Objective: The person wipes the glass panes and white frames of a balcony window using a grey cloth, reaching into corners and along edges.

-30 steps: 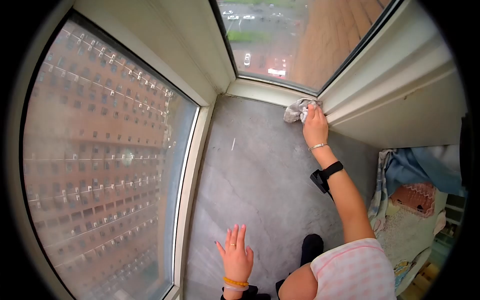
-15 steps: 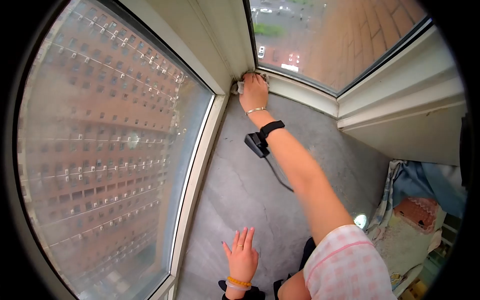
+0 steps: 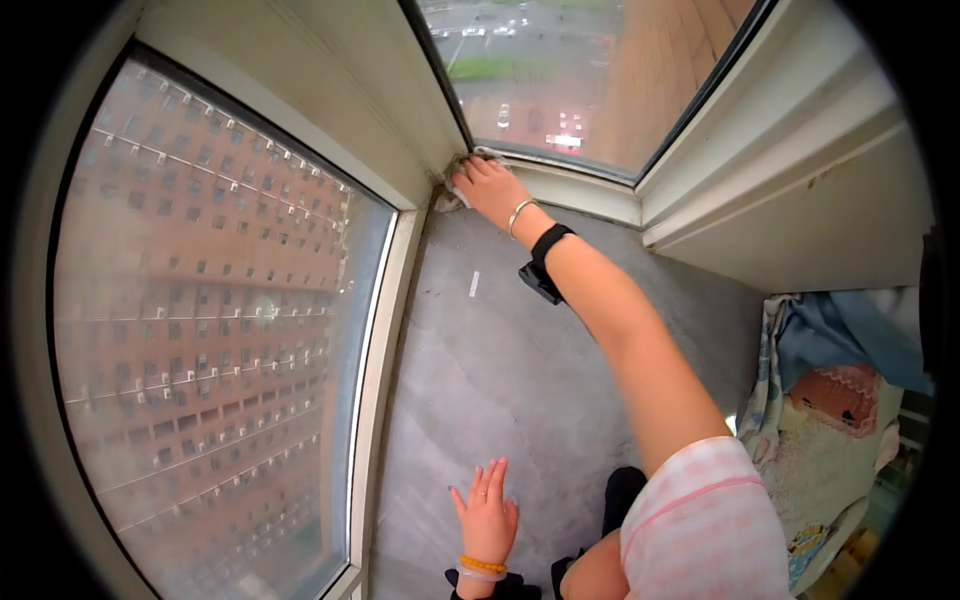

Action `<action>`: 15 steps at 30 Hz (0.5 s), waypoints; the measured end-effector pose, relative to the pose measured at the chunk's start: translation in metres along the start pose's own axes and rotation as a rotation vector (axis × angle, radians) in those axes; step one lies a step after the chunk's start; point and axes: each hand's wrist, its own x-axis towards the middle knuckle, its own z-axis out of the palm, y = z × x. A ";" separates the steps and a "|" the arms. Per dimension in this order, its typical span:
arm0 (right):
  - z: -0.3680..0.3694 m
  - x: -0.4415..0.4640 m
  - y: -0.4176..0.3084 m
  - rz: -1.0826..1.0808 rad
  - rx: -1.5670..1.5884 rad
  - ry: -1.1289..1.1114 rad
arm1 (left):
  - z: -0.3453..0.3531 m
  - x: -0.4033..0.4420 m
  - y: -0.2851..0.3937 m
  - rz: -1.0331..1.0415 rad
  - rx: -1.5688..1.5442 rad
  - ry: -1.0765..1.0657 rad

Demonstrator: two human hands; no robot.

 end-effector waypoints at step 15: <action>-0.113 -0.134 0.081 0.267 -0.180 -0.063 | -0.002 0.022 -0.009 -0.022 -0.003 -0.049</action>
